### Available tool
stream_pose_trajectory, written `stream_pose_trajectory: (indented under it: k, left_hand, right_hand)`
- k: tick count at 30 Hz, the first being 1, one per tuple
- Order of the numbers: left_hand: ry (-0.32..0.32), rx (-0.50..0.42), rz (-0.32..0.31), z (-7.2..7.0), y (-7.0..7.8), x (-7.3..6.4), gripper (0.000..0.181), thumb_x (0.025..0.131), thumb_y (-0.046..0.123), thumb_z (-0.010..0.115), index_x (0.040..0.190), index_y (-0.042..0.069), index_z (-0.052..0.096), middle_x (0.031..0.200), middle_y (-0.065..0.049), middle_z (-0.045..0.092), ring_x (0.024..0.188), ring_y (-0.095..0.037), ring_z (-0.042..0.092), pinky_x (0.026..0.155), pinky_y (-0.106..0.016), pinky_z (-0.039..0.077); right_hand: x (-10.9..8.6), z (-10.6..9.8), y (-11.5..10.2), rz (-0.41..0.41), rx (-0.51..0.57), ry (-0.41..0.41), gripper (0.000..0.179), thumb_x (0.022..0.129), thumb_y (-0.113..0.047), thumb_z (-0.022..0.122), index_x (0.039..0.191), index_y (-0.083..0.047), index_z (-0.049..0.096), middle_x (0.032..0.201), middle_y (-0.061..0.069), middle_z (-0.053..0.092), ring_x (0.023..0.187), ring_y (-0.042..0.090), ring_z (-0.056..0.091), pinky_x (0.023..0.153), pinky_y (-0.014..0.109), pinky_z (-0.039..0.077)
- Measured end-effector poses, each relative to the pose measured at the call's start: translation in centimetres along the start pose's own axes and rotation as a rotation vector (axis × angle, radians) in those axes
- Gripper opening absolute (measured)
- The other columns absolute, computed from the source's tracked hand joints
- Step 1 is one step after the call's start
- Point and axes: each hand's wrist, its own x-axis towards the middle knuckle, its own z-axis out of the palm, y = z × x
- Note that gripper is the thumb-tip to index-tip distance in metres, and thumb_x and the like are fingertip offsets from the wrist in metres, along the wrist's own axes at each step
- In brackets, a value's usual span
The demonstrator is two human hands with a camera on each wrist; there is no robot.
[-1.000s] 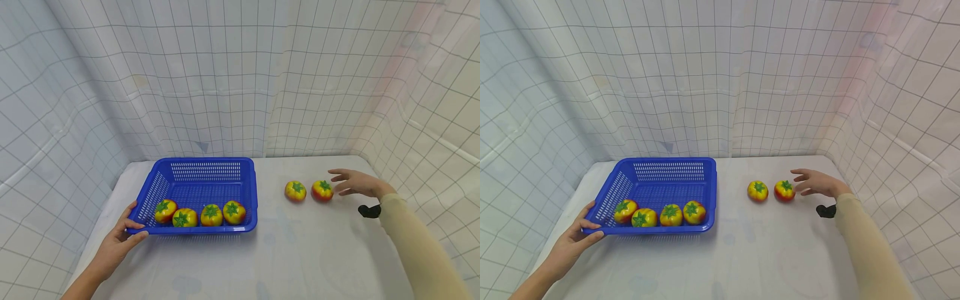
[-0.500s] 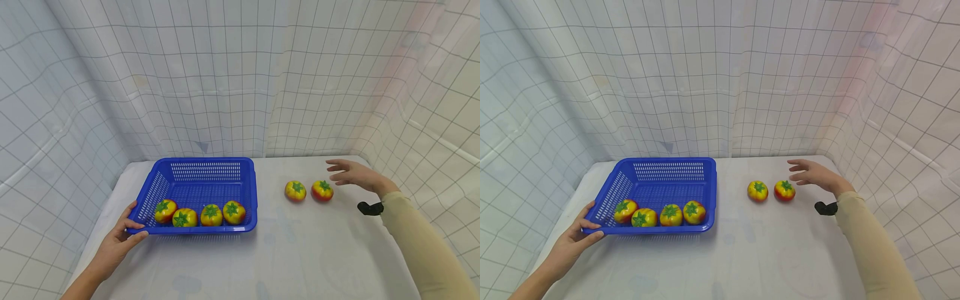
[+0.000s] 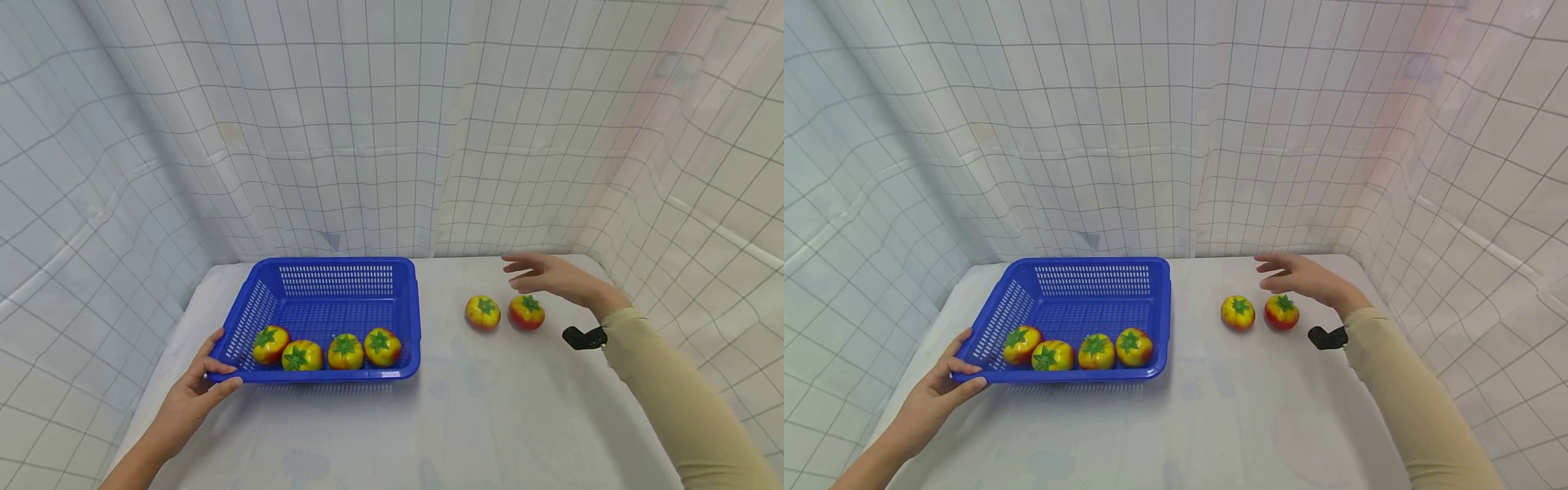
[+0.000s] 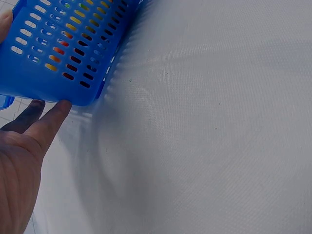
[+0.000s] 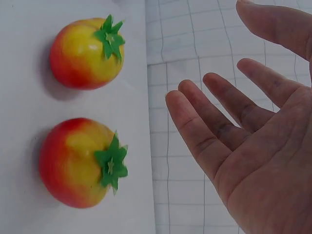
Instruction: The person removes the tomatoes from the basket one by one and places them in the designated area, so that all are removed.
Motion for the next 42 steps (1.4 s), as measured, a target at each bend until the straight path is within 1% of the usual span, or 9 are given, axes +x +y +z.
stream_pose_trajectory:
  k: [5,9,15,20,26,28,33,38,42]
  left_hand:
    - [0.001,-0.004,-0.003,-0.1,0.0,-0.1,0.033,0.104,0.02,0.064,0.12,-0.004,0.05,0.17,0.016,0.0,0.141,-0.068,0.014,0.086,-0.009,0.047]
    - [0.0,-0.002,-0.003,-0.1,0.0,-0.2,0.032,0.103,0.021,0.064,0.12,-0.003,0.05,0.17,0.016,0.0,0.141,-0.068,0.015,0.086,-0.009,0.047]
    - [0.0,-0.007,0.0,-0.2,-0.1,-0.1,0.031,0.104,0.02,0.063,0.119,-0.003,0.05,0.17,0.015,0.001,0.141,-0.068,0.015,0.086,-0.009,0.047]
    - [0.002,-0.01,0.0,-0.1,-0.2,-0.1,0.031,0.103,0.02,0.064,0.119,-0.003,0.05,0.17,0.015,0.001,0.141,-0.067,0.014,0.086,-0.01,0.047]
    - [0.007,-0.009,0.014,-0.1,-0.3,-0.1,0.031,0.103,0.019,0.064,0.12,-0.004,0.051,0.17,0.014,0.002,0.142,-0.067,0.013,0.087,-0.01,0.047]
    - [0.006,-0.016,0.016,-0.1,-0.4,-0.1,0.032,0.103,0.018,0.064,0.12,-0.004,0.05,0.171,0.014,0.002,0.142,-0.067,0.013,0.087,-0.01,0.047]
    - [0.008,-0.014,0.019,0.0,-0.4,-0.1,0.03,0.103,0.018,0.064,0.119,-0.004,0.051,0.171,0.013,0.002,0.142,-0.067,0.013,0.088,-0.01,0.047]
    - [0.009,-0.005,0.022,0.1,-0.4,0.0,0.029,0.103,0.018,0.064,0.119,-0.002,0.052,0.171,0.013,0.003,0.142,-0.066,0.014,0.087,-0.01,0.047]
    - [0.009,-0.002,0.019,0.1,-0.4,0.0,0.029,0.103,0.018,0.064,0.119,-0.002,0.051,0.171,0.014,0.003,0.142,-0.067,0.015,0.087,-0.011,0.048]
  right_hand:
    - [1.4,1.5,-1.7,-0.024,0.022,-0.054,0.066,0.097,-0.031,0.072,0.154,-0.021,0.042,0.15,0.007,0.051,0.131,0.029,0.057,0.109,0.05,0.044]
    - [2.6,3.0,-3.4,-0.024,-0.011,-0.088,0.066,0.094,-0.038,0.074,0.153,-0.027,0.045,0.147,0.001,0.053,0.132,0.023,0.056,0.111,0.05,0.042]
    - [4.5,5.3,-6.0,-0.051,-0.025,-0.163,0.067,0.094,-0.039,0.074,0.153,-0.029,0.044,0.148,0.001,0.053,0.131,0.022,0.056,0.109,0.05,0.043]
    - [6.1,7.0,-7.6,-0.073,-0.069,-0.205,0.069,0.092,-0.042,0.075,0.153,-0.031,0.044,0.146,-0.003,0.053,0.131,0.02,0.056,0.107,0.048,0.046]
    - [8.0,9.1,-9.3,-0.126,-0.066,-0.278,0.074,0.092,-0.035,0.076,0.156,-0.024,0.041,0.151,0.005,0.05,0.132,0.025,0.055,0.103,0.047,0.049]
    - [8.6,9.8,-9.9,-0.141,-0.066,-0.304,0.072,0.092,-0.032,0.076,0.155,-0.026,0.043,0.151,0.004,0.05,0.132,0.024,0.055,0.103,0.045,0.049]
    - [10.2,11.1,-11.2,-0.155,-0.104,-0.369,0.072,0.089,-0.037,0.08,0.152,-0.033,0.045,0.147,-0.004,0.052,0.132,0.023,0.055,0.105,0.044,0.047]
    - [11.8,12.4,-12.4,-0.168,-0.139,-0.46,0.078,0.088,-0.031,0.081,0.155,-0.028,0.042,0.15,-0.001,0.05,0.134,0.025,0.054,0.103,0.039,0.049]
    - [12.7,13.4,-13.0,-0.158,-0.194,-0.518,0.077,0.088,-0.03,0.082,0.154,-0.03,0.043,0.153,0.003,0.047,0.136,0.028,0.052,0.104,0.04,0.049]
